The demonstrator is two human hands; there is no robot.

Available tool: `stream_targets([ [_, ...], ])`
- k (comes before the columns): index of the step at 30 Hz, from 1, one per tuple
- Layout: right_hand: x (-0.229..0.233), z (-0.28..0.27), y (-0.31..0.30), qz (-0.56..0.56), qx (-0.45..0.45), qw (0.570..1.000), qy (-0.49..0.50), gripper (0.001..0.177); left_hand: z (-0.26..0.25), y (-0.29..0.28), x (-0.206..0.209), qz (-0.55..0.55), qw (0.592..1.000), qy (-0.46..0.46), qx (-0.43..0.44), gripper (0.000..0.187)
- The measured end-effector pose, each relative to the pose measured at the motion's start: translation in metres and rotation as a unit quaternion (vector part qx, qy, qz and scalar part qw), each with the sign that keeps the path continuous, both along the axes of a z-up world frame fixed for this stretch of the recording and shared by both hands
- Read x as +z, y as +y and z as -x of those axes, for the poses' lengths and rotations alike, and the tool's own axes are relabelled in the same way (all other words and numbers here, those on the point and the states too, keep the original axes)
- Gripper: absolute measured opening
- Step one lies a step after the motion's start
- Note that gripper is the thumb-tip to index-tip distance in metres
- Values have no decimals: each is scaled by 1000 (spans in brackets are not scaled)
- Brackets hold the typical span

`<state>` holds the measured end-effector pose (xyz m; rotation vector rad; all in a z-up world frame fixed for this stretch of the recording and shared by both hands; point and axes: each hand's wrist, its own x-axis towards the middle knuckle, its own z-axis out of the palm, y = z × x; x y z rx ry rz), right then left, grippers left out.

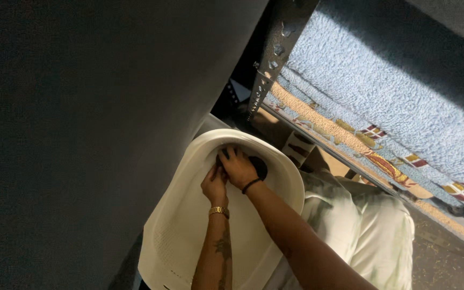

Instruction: The person places small circular black objects, yellow bottles, and toilet paper rolls onto a metal shelving unit by hand.

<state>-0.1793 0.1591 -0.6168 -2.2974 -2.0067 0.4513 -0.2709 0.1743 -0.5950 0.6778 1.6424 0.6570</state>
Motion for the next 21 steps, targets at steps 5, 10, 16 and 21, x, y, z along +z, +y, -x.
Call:
stream_targets([
  [5, -6, -1, 4, 29, -5, 999, 26, 79, 2, 0, -12, 12, 1000, -6, 10, 30],
  [10, -8, -4, 7, 71, -21, 994, 79, 86, 4, 2, -17, 12, 1000, -14, 5, 34],
  [16, 60, -2, 4, 151, -34, 985, 72, 83, 7, -3, -5, 16, 1000, -1, 1, 37],
  [21, 65, 8, -12, 180, -24, 983, -6, 69, 13, -14, -11, -51, 995, 67, 45, 24],
])
